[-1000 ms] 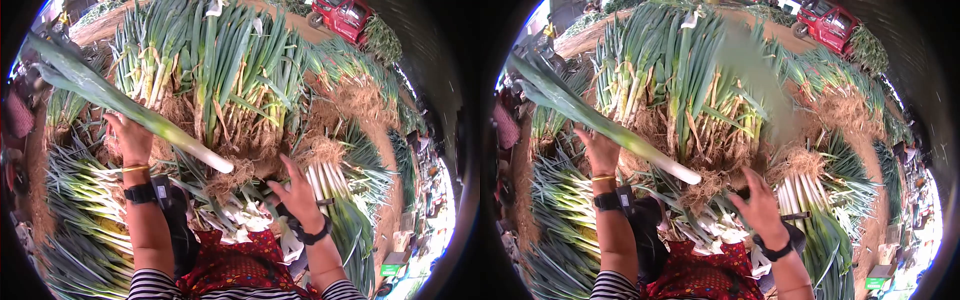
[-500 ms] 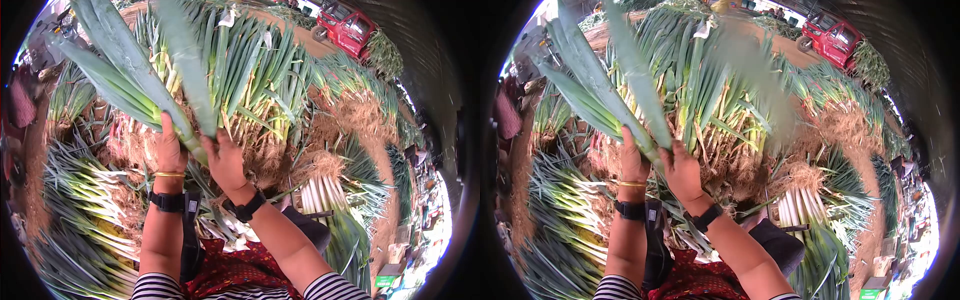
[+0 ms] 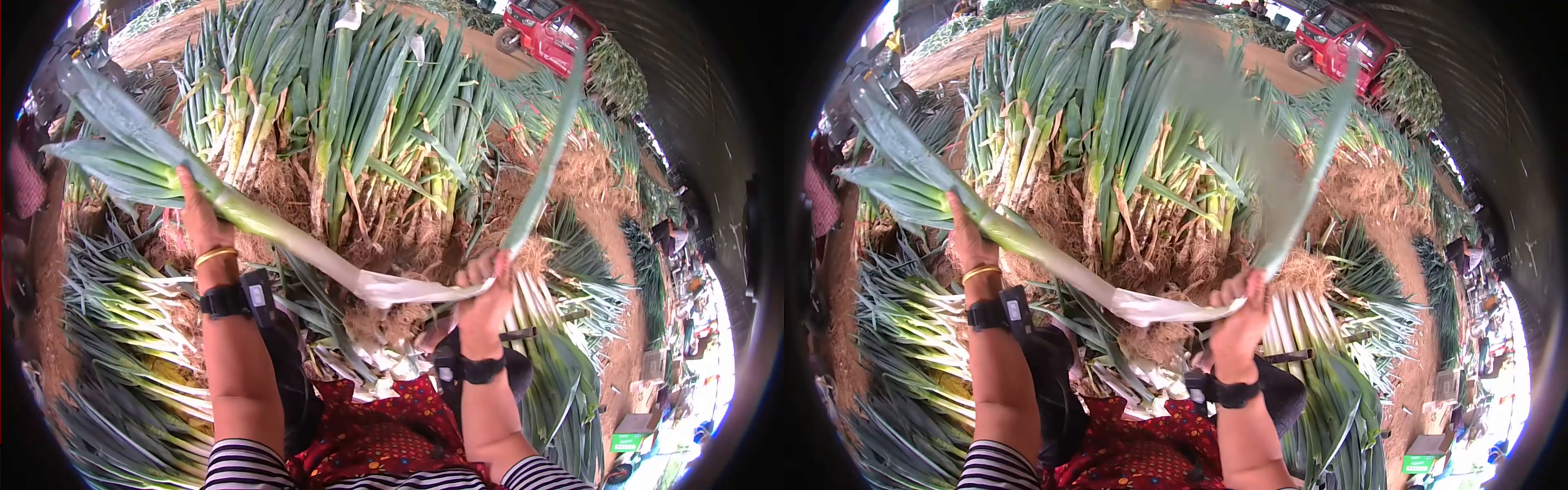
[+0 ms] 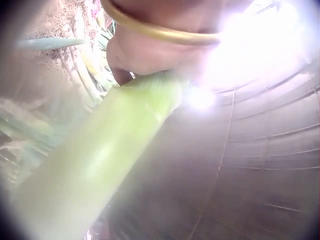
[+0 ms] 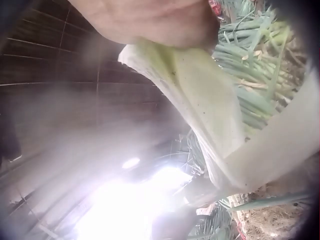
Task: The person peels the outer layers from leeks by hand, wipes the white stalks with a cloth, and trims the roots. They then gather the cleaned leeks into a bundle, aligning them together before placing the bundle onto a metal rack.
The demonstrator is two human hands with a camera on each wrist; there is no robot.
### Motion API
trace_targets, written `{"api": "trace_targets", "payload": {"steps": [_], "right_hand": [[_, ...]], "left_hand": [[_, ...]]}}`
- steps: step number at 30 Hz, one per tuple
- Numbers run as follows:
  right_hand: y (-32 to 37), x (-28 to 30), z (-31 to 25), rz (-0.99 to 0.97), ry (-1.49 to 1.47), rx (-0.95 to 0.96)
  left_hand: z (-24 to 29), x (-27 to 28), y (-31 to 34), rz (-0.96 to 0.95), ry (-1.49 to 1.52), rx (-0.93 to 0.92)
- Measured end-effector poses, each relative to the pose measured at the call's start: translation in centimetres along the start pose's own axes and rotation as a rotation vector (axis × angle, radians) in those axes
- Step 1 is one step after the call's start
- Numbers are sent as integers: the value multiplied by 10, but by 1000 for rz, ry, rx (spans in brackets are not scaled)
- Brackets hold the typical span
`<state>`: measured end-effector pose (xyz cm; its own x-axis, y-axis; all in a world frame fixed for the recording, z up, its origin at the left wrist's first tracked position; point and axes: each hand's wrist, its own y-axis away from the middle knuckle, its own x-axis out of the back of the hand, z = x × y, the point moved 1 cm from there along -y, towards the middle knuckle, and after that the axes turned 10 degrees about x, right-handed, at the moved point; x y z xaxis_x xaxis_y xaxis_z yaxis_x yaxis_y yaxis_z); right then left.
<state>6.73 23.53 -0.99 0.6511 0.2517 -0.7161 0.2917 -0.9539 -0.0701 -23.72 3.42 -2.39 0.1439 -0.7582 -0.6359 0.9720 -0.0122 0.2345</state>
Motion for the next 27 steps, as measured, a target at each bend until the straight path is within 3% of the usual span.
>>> {"api": "trace_targets", "payload": {"steps": [2,7,18,20,22,24,27], "right_hand": [[1,21,-18,-104,85,17],[1,59,-37,86,261,66],[-19,93,-87,170,247,290],[-22,93,-97,175,306,274],[-22,90,-118,656,659,470],[-39,142,-156,609,747,473],[-22,131,-127,381,1000,233]], "left_hand": [[3,14,-16,-30,19,1],[-2,27,-30,-51,105,33],[-9,43,-47,-28,140,77],[-9,44,-52,33,136,-4],[3,55,-52,245,44,7],[16,70,-62,252,65,-66],[22,66,-55,238,29,-77]]}}
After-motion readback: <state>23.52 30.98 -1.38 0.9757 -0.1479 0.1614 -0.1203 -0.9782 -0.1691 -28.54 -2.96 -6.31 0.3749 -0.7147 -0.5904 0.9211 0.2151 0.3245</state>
